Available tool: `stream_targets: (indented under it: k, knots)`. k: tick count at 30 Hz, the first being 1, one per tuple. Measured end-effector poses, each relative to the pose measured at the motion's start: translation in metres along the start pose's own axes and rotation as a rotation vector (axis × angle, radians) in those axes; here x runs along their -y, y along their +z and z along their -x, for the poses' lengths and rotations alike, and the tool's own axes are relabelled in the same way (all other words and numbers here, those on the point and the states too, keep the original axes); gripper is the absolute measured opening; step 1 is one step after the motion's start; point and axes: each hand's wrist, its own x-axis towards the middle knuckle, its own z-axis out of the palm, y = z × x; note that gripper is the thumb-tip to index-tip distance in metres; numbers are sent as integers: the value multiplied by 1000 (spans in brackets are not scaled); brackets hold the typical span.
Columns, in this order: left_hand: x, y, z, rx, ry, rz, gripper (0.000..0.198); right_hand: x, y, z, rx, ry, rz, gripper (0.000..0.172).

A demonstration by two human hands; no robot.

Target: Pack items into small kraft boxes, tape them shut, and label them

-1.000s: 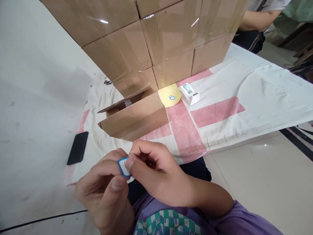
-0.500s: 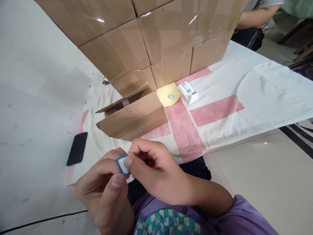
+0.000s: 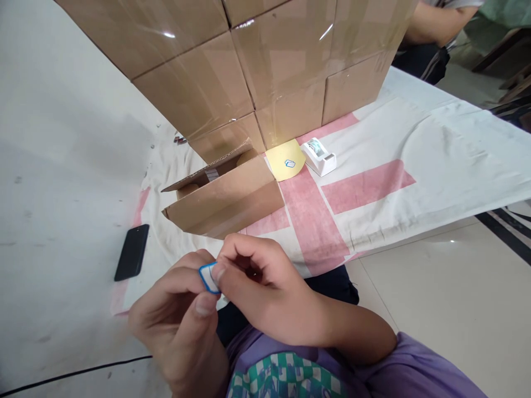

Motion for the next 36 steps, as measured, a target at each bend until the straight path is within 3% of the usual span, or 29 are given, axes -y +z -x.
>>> stream_targets:
  k: [26, 36]
  knots:
    - [-1, 1, 0, -10, -8, -37, 13, 2, -3, -4, 33, 23, -43, 33]
    - [0, -3, 1, -23, -57, -55, 14, -1, 0, -5, -34, -61, 47, 32]
